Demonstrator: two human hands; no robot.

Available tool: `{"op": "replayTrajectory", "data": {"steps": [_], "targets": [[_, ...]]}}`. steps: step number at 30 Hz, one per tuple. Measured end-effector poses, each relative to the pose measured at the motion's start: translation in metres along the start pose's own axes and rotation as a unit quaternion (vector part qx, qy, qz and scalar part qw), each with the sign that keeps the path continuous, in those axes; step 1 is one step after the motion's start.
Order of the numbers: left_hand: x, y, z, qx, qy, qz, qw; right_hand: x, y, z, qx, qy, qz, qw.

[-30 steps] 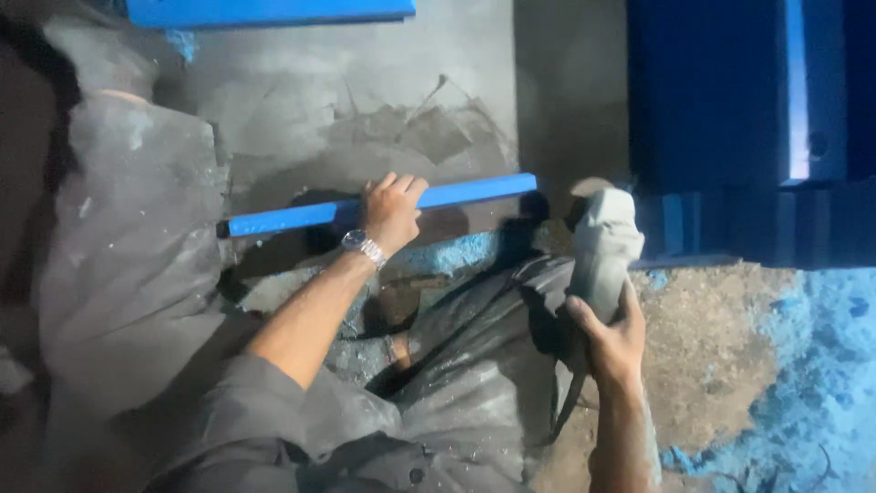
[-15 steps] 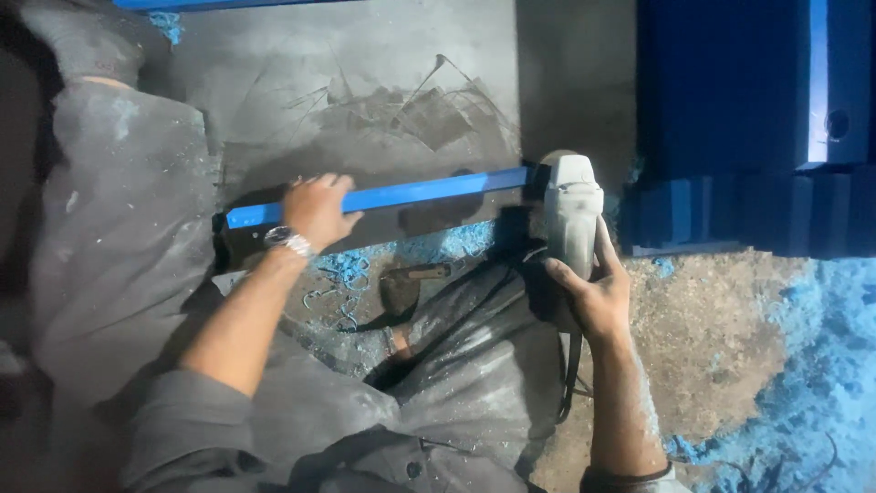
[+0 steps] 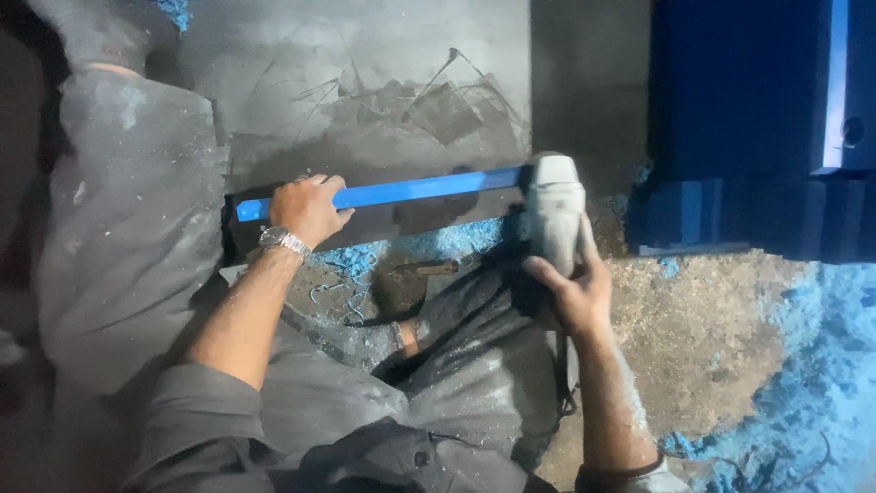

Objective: Use a handheld angle grinder to sand and smooth the edges of blue plastic components.

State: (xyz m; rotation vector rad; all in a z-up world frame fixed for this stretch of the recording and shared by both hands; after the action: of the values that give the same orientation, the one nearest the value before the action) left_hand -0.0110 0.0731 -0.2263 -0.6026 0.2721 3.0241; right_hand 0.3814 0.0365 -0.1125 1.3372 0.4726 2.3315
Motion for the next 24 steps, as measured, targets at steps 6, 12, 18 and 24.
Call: {"op": "replayTrajectory", "data": {"steps": [6, 12, 18, 24], "targets": [[0.003, 0.001, -0.004, -0.010, 0.001, -0.005, 1.000, 0.003, 0.019, -0.077, 0.116, 0.051, 0.035, 0.991], [0.022, 0.002, -0.022, -0.050, -0.011, -0.010, 0.999, 0.016, 0.034, -0.116, 0.179, -0.085, 0.105, 0.975], [-0.001, 0.000, 0.004, -0.023, 0.006, -0.002, 1.000, -0.022, 0.007, -0.028, 0.025, 0.008, 0.025, 0.999], [-0.001, 0.001, 0.000, -0.016, -0.011, -0.004, 1.000, -0.016, -0.008, 0.039, -0.069, -0.142, -0.015, 0.987]]}}
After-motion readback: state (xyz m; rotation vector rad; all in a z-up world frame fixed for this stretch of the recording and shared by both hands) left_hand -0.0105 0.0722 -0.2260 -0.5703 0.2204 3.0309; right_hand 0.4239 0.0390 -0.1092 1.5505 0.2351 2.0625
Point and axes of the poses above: each hand's wrist, its own y-axis away from the middle knuckle, its own z-axis out of the back of the hand, x = y × z, the point moved 7 cm from there along -y, towards the middle knuckle, and after that the axes turned 5 degrees about y, right-handed, at the moved point
